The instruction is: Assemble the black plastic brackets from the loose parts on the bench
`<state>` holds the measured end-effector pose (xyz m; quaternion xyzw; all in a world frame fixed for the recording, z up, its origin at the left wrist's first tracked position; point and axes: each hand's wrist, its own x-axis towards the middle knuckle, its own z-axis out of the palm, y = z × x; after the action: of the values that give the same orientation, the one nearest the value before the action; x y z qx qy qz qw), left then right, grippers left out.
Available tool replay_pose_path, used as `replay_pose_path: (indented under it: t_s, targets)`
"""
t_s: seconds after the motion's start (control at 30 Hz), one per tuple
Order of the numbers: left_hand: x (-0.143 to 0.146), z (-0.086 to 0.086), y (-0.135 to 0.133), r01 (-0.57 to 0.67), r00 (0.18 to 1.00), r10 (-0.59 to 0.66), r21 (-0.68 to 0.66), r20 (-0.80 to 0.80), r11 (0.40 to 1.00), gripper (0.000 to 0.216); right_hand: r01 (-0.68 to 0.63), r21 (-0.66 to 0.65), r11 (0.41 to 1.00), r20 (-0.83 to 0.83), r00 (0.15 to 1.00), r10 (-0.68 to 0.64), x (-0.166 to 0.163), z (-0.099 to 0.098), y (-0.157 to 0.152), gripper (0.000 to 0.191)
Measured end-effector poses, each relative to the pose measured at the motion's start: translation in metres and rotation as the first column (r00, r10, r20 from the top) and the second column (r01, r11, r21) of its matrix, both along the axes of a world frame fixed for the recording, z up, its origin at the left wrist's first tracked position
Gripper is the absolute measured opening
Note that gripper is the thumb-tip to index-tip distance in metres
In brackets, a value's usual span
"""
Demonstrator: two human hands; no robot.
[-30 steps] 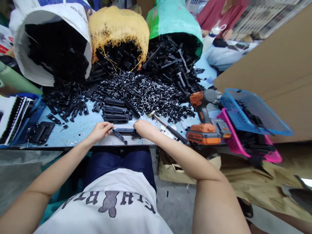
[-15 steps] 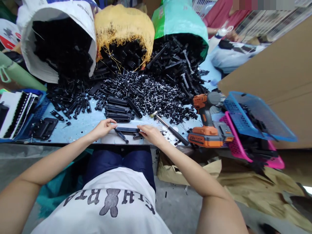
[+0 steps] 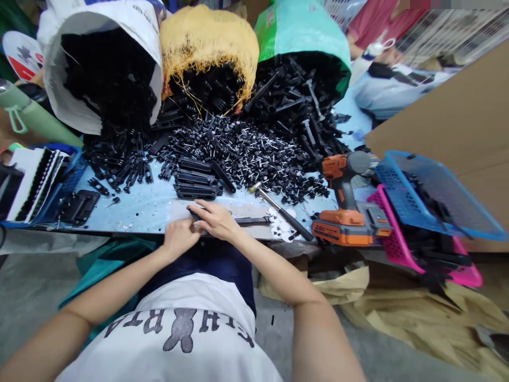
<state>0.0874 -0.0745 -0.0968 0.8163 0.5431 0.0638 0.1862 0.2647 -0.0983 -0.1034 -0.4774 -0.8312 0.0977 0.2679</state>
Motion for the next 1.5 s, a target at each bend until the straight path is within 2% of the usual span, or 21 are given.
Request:
replay_pose_path:
  t_s: [0.1, 0.3, 0.57, 0.63, 0.7, 0.73, 0.77, 0.83, 0.87, 0.9, 0.93, 1.03, 1.1, 1.17, 1.23, 1.27, 1.33, 1.37, 1.4, 1.47, 1.5]
  targets:
    - [0.018, -0.008, -0.012, 0.029, 0.994, -0.036, -0.063, -0.107, 0.998, 0.036, -0.067, -0.085, 0.994, -0.022, 0.998, 0.066, -0.021, -0.008, 0.017, 0.042]
    - [0.015, -0.014, -0.005, -0.006, 0.998, 0.004, -0.038, -0.069, 0.999, 0.047, 0.007, -0.158, 0.987, -0.144, 0.989, -0.030, -0.021, -0.013, 0.017, 0.038]
    - [0.007, -0.013, -0.008, -0.003, 0.995, 0.001, -0.017, -0.095, 1.000, 0.044, 0.158, -0.181, 0.971, 0.064, 0.987, -0.148, -0.035, -0.014, 0.014, 0.039]
    - [0.001, -0.013, -0.007, 0.061, 0.992, -0.063, -0.017, -0.106, 0.998, 0.040, 0.141, -0.149, 0.979, 0.081, 0.988, -0.130, -0.033, -0.009, 0.008, 0.041]
    - [-0.008, -0.014, -0.001, 0.211, 0.975, -0.205, 0.080, -0.080, 0.974, 0.037, 0.065, -0.065, 0.996, 0.103, 0.993, -0.058, -0.019, -0.002, -0.005, 0.045]
    - [-0.011, -0.015, 0.004, 0.325, 0.946, -0.319, 0.178, -0.061, 0.929, 0.037, 0.055, -0.005, 0.998, 0.119, 0.991, -0.054, -0.007, 0.000, -0.014, 0.050]
    - [-0.013, -0.017, 0.010, 0.451, 0.889, -0.455, 0.292, -0.058, 0.844, 0.038, 0.081, 0.060, 0.995, 0.140, 0.986, -0.089, 0.008, 0.001, -0.023, 0.056]
    - [-0.009, -0.021, 0.024, 0.656, 0.711, -0.693, 0.469, -0.122, 0.591, 0.040, 0.238, 0.185, 0.953, 0.199, 0.941, -0.274, 0.040, -0.002, -0.042, 0.072]
    - [-0.003, -0.023, 0.030, 0.717, 0.629, -0.759, 0.501, -0.168, 0.484, 0.043, 0.288, 0.230, 0.929, 0.248, 0.906, -0.343, 0.054, -0.006, -0.049, 0.073]
    - [0.004, -0.024, 0.036, 0.753, 0.580, -0.788, 0.504, -0.206, 0.423, 0.048, 0.316, 0.262, 0.912, 0.294, 0.874, -0.387, 0.067, -0.010, -0.055, 0.071]
    - [0.013, -0.024, 0.041, 0.766, 0.572, -0.787, 0.491, -0.229, 0.414, 0.051, 0.312, 0.280, 0.908, 0.335, 0.854, -0.397, 0.077, -0.014, -0.059, 0.067]
    - [0.029, -0.018, 0.045, 0.721, 0.655, -0.726, 0.460, -0.209, 0.518, 0.050, 0.249, 0.293, 0.923, 0.380, 0.856, -0.351, 0.086, -0.010, -0.062, 0.063]
    - [0.025, -0.005, 0.039, 0.657, 0.701, -0.703, 0.493, -0.123, 0.570, 0.052, 0.186, 0.258, 0.948, 0.355, 0.894, -0.272, 0.079, 0.010, -0.062, 0.064]
    - [0.010, 0.015, 0.023, 0.596, 0.684, -0.727, 0.529, 0.060, 0.604, 0.054, 0.055, 0.153, 0.987, 0.261, 0.961, -0.094, 0.065, 0.039, -0.066, 0.065]
    - [-0.005, 0.037, 0.000, 0.582, 0.544, -0.765, 0.501, 0.345, 0.640, 0.052, -0.160, 0.023, 0.987, 0.016, 0.987, 0.160, 0.045, 0.067, -0.071, 0.063]
    - [-0.010, 0.048, -0.013, 0.593, 0.440, -0.745, 0.461, 0.501, 0.660, 0.053, -0.286, -0.004, 0.958, -0.156, 0.947, 0.282, 0.032, 0.076, -0.074, 0.060]
    - [-0.013, 0.063, -0.039, 0.587, 0.243, -0.649, 0.423, 0.721, 0.690, 0.056, -0.438, 0.085, 0.895, -0.483, 0.767, 0.422, 0.000, 0.081, -0.076, 0.051]
    - [-0.012, 0.066, -0.050, 0.530, 0.181, -0.593, 0.430, 0.785, 0.731, 0.055, -0.406, 0.172, 0.898, -0.611, 0.671, 0.420, -0.017, 0.077, -0.075, 0.047]
    - [-0.009, 0.065, -0.058, 0.449, 0.148, -0.562, 0.451, 0.814, 0.771, 0.055, -0.301, 0.240, 0.923, -0.712, 0.591, 0.378, -0.033, 0.069, -0.071, 0.043]
    - [-0.002, 0.056, -0.064, 0.260, 0.189, -0.585, 0.534, 0.789, 0.805, 0.056, 0.033, 0.248, 0.968, -0.856, 0.475, 0.203, -0.060, 0.047, -0.056, 0.038]
    - [0.001, 0.049, -0.061, 0.188, 0.254, -0.627, 0.598, 0.736, 0.779, 0.057, 0.163, 0.209, 0.964, -0.886, 0.449, 0.116, -0.067, 0.037, -0.045, 0.038]
